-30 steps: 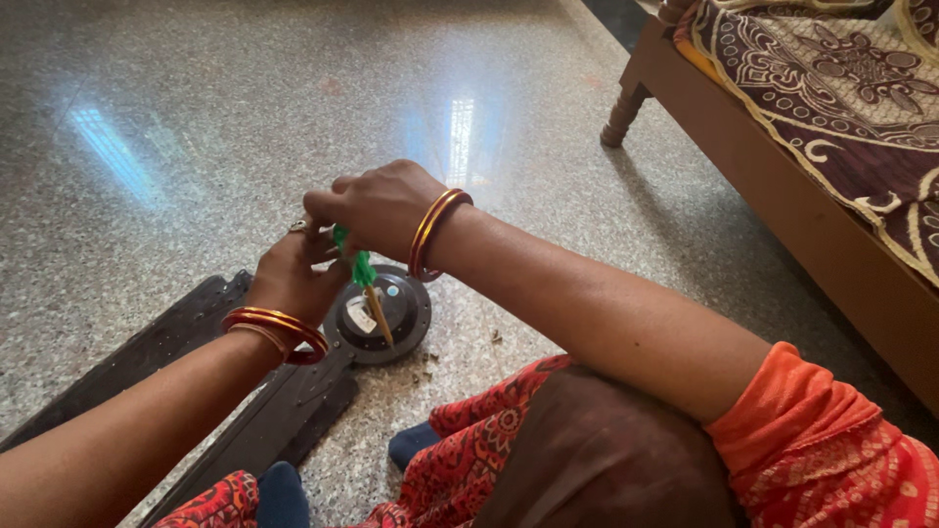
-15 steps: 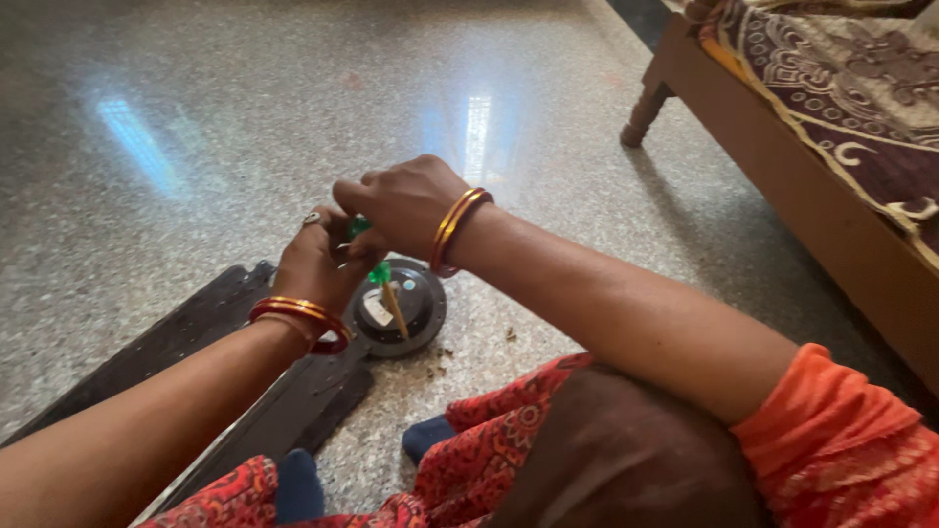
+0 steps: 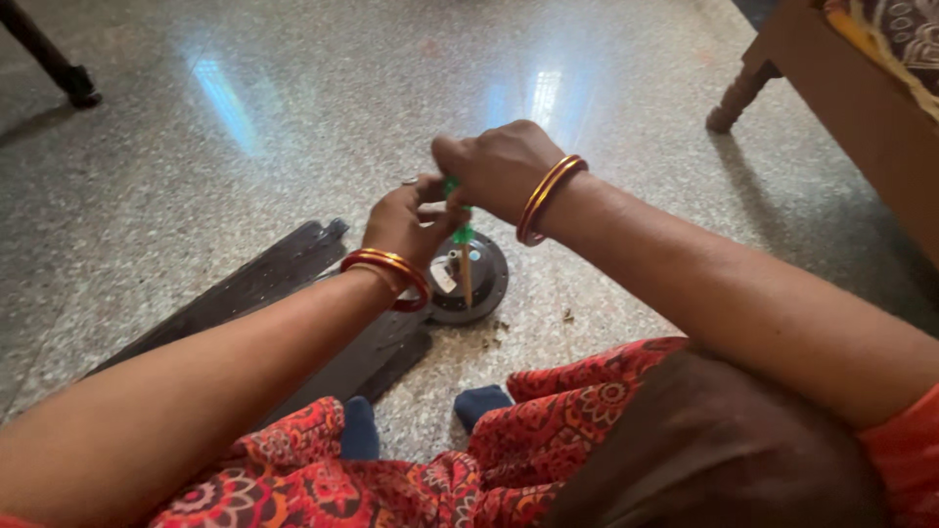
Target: The person sits on the floor and uses a screwdriver to unscrew fasteners from the hub of a ceiling fan, working on the blade assembly and repositioning the blades and motor hub on the floor as they work.
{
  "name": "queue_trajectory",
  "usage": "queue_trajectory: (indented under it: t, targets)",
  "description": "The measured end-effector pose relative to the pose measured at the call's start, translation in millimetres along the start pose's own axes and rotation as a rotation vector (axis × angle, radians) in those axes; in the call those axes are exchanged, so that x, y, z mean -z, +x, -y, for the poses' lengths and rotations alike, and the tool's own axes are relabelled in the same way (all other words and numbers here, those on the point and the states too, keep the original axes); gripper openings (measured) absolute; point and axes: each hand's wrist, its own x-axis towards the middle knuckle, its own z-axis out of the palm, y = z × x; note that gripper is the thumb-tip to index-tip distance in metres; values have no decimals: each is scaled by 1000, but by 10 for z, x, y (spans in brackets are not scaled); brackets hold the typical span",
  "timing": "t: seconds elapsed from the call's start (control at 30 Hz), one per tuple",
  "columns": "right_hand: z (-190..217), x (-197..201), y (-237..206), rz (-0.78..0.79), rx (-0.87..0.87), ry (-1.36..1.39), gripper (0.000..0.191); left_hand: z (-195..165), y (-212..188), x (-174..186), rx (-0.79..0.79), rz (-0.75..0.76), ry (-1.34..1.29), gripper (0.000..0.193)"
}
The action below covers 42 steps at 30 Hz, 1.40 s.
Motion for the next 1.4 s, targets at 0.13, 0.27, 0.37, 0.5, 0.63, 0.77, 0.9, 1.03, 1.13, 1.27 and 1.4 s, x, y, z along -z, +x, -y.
queue_trajectory:
  t: [0.13,0.27,0.37,0.5,0.63,0.77,0.9,1.03,1.13,1.27,1.4]
  targets:
    - [48,58,20,122,-131,-33,49,-130,-49,-34,95,-17,21,52]
    - [120,86,-1,27,-69,-17,51,-150,-47,-31,37,-93,218,41]
    - [104,74,-6,-48,23,15,43,-47,17,3,-5,-96,261,37]
    - [43,12,0,-83,84,-8,21,154,86,15,-96,-119,269,36]
    - [13,-8,0,-63,50,-28,16,239,89,-10,-152,-108,272,39]
    - [40,62,7,-77,31,-71,28,144,38,14,-38,-68,309,51]
    - [119,139,12,56,-84,-52,42,12,-28,-6,-1,-18,132,62]
    - [151,152,18,-7,-3,-16,37,-14,18,11,-21,-74,71,46]
    - [117,110,28,-46,103,28,26,36,54,19,67,-41,193,42]
    - [54,44,16,-72,113,-5,19,63,37,31,-20,-90,206,41]
    - [53,24,40,12,29,-6,31,-40,-20,5,41,-101,274,46]
